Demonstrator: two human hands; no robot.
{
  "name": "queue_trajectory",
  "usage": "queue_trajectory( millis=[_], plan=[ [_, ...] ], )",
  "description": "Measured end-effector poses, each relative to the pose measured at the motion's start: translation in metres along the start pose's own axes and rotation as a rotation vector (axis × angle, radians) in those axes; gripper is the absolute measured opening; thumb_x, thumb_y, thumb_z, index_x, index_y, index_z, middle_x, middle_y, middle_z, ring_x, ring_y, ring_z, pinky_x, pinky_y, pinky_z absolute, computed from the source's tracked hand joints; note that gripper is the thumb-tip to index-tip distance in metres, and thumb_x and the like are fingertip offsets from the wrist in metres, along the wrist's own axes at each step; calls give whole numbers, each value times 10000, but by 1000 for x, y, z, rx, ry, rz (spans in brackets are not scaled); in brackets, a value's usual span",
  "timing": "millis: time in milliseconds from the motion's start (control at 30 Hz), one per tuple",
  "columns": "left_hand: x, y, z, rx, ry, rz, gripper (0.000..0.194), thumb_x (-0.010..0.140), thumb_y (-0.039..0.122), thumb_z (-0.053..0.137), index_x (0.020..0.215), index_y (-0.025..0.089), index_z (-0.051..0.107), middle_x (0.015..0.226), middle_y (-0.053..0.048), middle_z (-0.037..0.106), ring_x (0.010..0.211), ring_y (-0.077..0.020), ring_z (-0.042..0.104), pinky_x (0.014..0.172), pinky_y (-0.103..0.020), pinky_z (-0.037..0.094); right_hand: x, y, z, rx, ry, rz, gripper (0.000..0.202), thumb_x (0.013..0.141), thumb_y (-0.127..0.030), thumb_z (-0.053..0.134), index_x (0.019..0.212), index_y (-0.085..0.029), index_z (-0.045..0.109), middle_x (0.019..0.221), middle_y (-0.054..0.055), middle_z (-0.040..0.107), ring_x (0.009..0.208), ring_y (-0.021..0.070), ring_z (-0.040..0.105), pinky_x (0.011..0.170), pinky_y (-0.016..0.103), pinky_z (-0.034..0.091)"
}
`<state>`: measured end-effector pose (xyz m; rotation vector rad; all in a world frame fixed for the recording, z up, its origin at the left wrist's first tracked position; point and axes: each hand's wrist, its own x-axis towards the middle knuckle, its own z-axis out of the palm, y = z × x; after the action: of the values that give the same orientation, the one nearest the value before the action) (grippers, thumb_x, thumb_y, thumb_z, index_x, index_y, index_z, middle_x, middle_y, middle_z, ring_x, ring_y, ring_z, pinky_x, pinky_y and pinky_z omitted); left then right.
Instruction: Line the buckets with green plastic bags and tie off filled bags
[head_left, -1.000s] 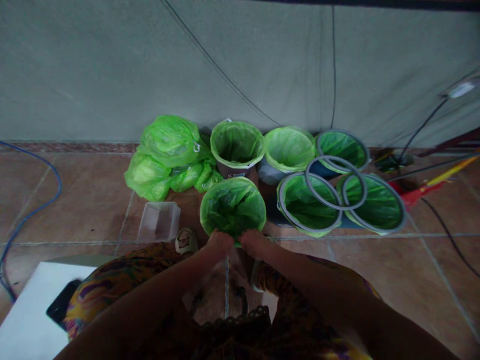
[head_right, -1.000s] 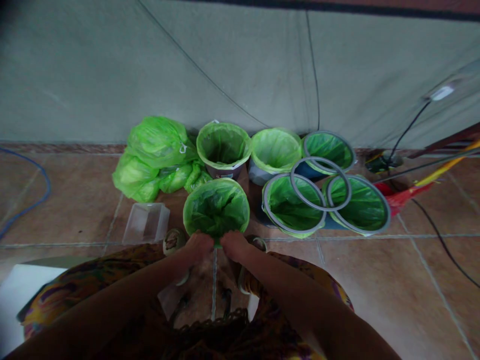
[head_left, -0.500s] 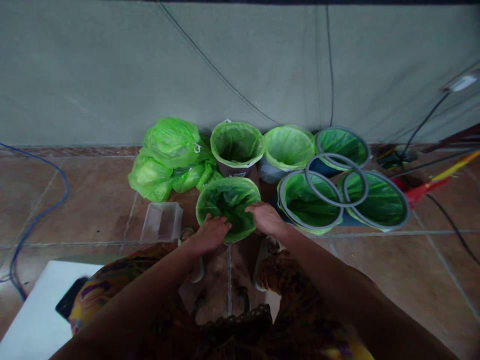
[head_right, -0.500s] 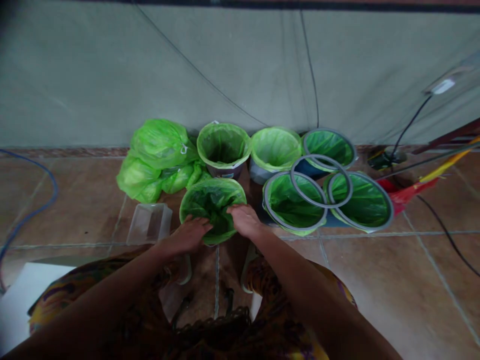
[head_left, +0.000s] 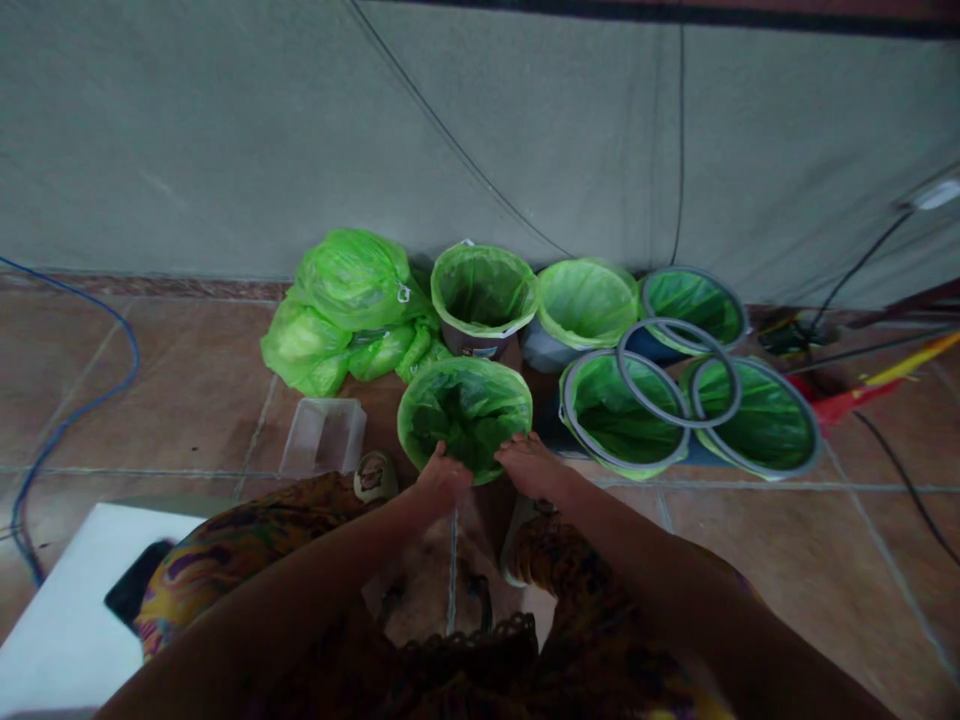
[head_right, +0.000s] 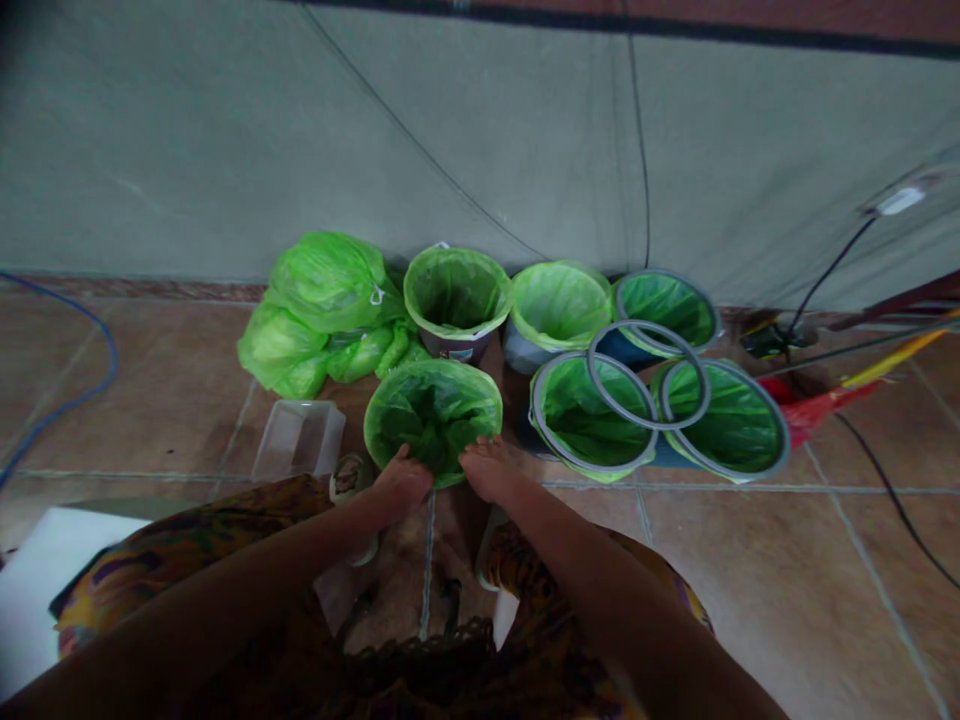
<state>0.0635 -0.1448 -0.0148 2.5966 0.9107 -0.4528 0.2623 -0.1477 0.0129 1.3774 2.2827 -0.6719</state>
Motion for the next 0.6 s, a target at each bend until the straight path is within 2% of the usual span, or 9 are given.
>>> queue_trajectory(
  millis=[100, 233, 400, 500, 600],
  plan=[
    [-8, -10, -9, 75, -4, -41, 201, 856, 83, 551, 862, 149, 741, 845, -101, 748, 883, -242, 676, 1083, -630, 335, 3, -6, 5, 22, -18, -35, 325, 859, -103, 533, 1120, -180, 710, 1194, 131, 698, 1189, 284, 592, 1014, 417, 409],
    [-14, -23, -28, 133, -33, -110, 192, 844, 76, 557, 845, 116, 744, 896, -150, 744, 957, -285, 668, 1082, -650, 320, 6, -7, 8, 31, 14, -64, 327, 858, -106, 526, 1123, -183, 702, 1156, 124, 715, 1160, 278, 616, 992, 398, 425],
    [-15, -20, -46, 39, -100, -121, 269, 810, 76, 579, 1023, 136, 733, 1106, -172, 707, 1112, -322, 626, 1090, -644, 331, 8, -5, 10, 50, 44, -61, 269, 878, -161, 549, 1086, -196, 715, 1169, 116, 715, 1164, 275, 620, 1009, 398, 412],
    [-12, -11, -44, -81, -119, -89, 362, 812, 122, 608, 1164, 180, 675, 1186, -156, 689, 1162, -319, 617, 1082, -613, 363, 9, -3, 13, 59, 63, -49, 255, 887, -168, 550, 1079, -176, 717, 1153, 131, 717, 1157, 281, 624, 1008, 397, 411],
    [-8, -5, -30, -157, -159, -59, 397, 832, 189, 630, 1229, 216, 627, 1220, -131, 698, 1177, -297, 629, 1069, -556, 407, 10, -2, 15, 52, 55, -24, 258, 894, -157, 533, 1074, -158, 717, 1166, 143, 711, 1176, 296, 613, 1023, 416, 406]
  ],
)
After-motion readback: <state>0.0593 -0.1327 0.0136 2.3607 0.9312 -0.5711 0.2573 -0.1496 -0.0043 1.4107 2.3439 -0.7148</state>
